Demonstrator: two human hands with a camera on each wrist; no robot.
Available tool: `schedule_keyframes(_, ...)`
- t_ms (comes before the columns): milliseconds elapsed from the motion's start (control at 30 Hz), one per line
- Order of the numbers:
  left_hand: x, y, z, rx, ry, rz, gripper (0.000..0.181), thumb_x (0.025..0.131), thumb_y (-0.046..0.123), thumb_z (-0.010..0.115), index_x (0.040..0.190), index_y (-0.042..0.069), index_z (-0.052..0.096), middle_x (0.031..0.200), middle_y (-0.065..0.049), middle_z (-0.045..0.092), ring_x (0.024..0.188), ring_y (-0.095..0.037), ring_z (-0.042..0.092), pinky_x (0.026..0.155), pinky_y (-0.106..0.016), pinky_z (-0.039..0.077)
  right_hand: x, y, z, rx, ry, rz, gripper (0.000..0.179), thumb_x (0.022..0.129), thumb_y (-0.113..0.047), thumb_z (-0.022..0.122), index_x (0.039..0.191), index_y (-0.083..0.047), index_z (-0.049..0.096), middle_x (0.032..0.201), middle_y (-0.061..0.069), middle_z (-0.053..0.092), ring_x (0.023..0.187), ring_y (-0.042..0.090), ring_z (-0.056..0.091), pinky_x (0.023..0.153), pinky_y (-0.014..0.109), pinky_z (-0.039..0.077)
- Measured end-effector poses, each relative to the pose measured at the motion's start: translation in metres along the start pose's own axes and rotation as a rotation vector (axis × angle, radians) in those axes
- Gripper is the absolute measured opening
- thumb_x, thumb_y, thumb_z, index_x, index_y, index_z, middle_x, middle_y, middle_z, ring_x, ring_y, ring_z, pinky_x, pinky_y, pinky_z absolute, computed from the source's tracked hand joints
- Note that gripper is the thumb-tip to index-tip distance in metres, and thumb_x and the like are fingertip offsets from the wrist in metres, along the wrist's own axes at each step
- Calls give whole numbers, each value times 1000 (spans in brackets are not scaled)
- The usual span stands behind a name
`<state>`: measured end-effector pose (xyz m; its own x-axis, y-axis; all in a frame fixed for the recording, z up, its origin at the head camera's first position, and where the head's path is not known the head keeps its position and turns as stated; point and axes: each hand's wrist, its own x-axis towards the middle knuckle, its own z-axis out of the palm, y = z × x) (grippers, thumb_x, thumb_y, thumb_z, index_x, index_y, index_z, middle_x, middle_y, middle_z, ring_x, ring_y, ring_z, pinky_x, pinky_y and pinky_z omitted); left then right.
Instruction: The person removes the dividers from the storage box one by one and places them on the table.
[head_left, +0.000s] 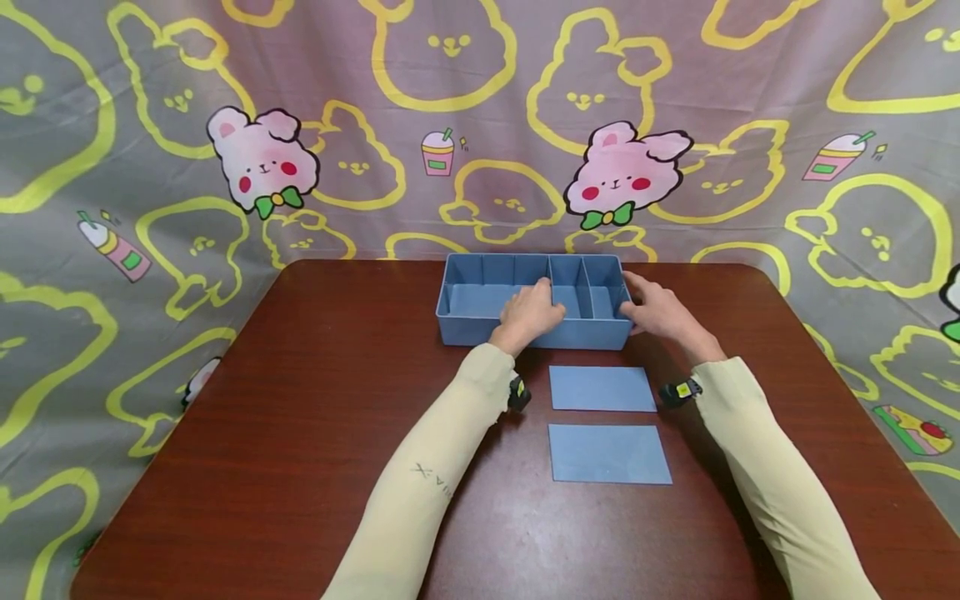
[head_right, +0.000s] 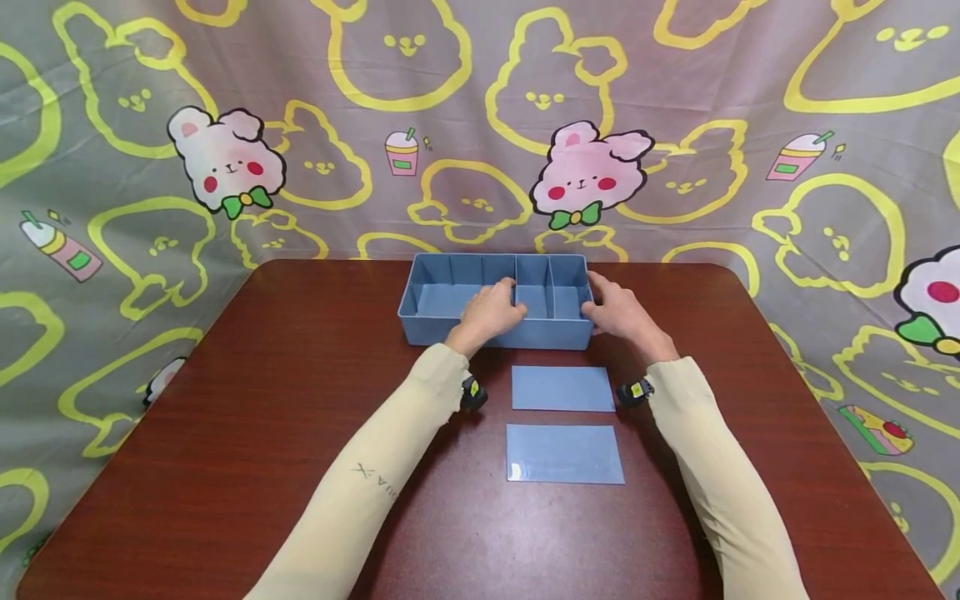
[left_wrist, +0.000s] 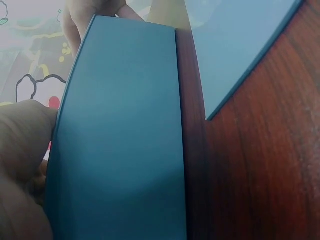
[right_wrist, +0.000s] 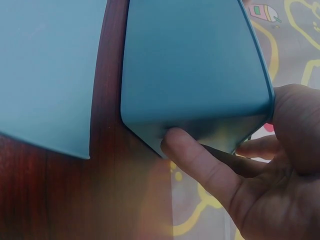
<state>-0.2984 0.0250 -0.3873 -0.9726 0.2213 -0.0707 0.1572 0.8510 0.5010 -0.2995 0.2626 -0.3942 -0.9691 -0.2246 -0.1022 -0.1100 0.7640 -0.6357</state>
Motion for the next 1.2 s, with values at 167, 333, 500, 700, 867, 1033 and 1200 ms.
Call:
schedule_keyframes(167,0,1,1,-3,5,1,56,97,30,49,150,18,38,60,-1,46,47,-16,33,45,-31,25,-1,1,1,-10,2,-3,70,98,-15,48,158,-7,13,144,35,42,76,27,72,77,43,58)
schedule_keyframes(333,-4,3,3,32,90,32,43,96,28,51,137,13,49,60,-1,48,46,-17,37,45,-31,29,-2,2,1,-4,2,-3,69,98,-14,48,158,-7,13,145,35,41,75,25,72,76,42,59)
schedule_keyframes(500,-6,4,4,47,148,52,27,96,26,50,119,12,54,63,-2,49,49,-18,41,47,-31,30,-2,2,2,0,2,-2,69,98,-14,48,158,-8,14,146,34,41,74,22,71,75,41,59)
schedule_keyframes(700,-5,6,2,50,157,46,24,95,25,50,115,12,54,63,-2,47,49,-18,40,47,-31,30,-1,2,2,9,-3,-5,69,98,-14,48,158,-7,13,147,34,38,75,22,71,75,41,59)
schedule_keyframes(867,-2,7,2,58,175,47,34,96,23,49,127,11,53,60,-1,46,46,-17,38,44,-31,30,0,1,1,13,-2,-5,70,98,-14,47,158,-8,13,147,34,38,75,22,71,75,41,59)
schedule_keyframes(1033,-1,8,2,66,199,50,38,95,22,48,130,10,53,61,-2,48,47,-19,43,45,-32,33,0,1,1,7,-3,-1,70,98,-15,48,158,-9,13,147,34,40,74,21,71,77,42,59)
schedule_keyframes(1200,-2,9,1,76,234,68,30,94,21,48,121,10,56,63,-2,51,49,-20,48,46,-33,36,-1,0,0,7,2,3,70,98,-17,48,158,-10,13,148,33,39,75,23,71,79,42,58)
